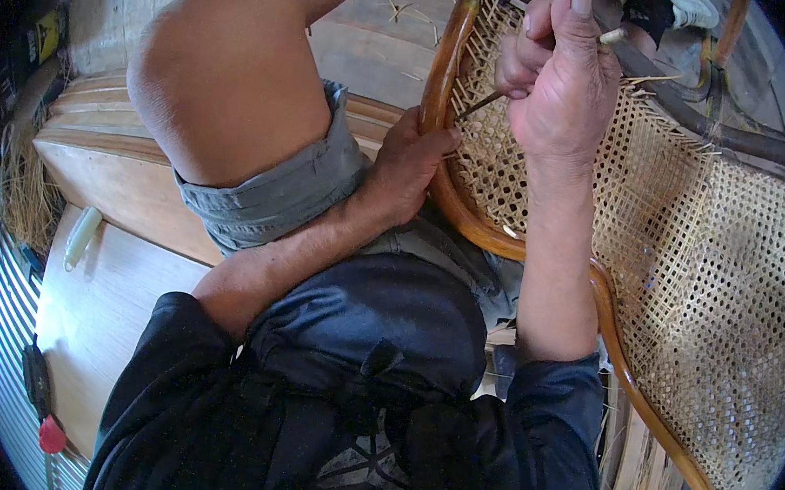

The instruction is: Repairing and weaving rattan strands into a chair frame.

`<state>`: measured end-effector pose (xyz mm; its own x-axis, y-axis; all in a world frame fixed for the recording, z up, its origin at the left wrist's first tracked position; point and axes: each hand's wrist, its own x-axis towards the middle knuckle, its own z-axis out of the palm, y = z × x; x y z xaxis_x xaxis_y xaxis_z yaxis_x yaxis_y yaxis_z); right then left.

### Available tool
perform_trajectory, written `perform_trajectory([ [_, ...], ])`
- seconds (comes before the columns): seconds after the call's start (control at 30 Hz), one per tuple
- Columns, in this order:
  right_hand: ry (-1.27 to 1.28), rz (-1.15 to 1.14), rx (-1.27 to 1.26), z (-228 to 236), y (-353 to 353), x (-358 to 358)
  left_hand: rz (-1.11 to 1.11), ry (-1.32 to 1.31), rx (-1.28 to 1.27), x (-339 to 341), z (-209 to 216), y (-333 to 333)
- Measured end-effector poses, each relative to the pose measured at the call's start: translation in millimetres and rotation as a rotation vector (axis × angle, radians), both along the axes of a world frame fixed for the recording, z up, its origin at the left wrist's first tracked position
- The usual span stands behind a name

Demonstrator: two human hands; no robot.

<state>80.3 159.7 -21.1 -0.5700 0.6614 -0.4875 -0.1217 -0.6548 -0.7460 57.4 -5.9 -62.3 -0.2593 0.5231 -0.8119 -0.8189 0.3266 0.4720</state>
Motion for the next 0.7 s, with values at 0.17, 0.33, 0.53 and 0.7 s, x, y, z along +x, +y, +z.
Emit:
perform_trajectory([
  [0.17,-0.015,-0.052,-0.046,-2.9,2.2,5.8,-0.025,0.035,-0.038,-0.2,2.9,5.1],
  [0.33,0.011,-0.023,0.034,-4.9,-8.9,5.2,0.023,0.011,-0.047,0.1,1.1,6.0],
  [0.53,-0.072,0.206,0.627,0.8,-34.3,-14.2,0.058,0.072,-0.137,2.3,1.4,5.8],
  [0.7,-0.097,0.375,0.458,5.6,-24.7,-4.6,0.005,0.042,-0.096,0.0,-5.5,4.5],
])
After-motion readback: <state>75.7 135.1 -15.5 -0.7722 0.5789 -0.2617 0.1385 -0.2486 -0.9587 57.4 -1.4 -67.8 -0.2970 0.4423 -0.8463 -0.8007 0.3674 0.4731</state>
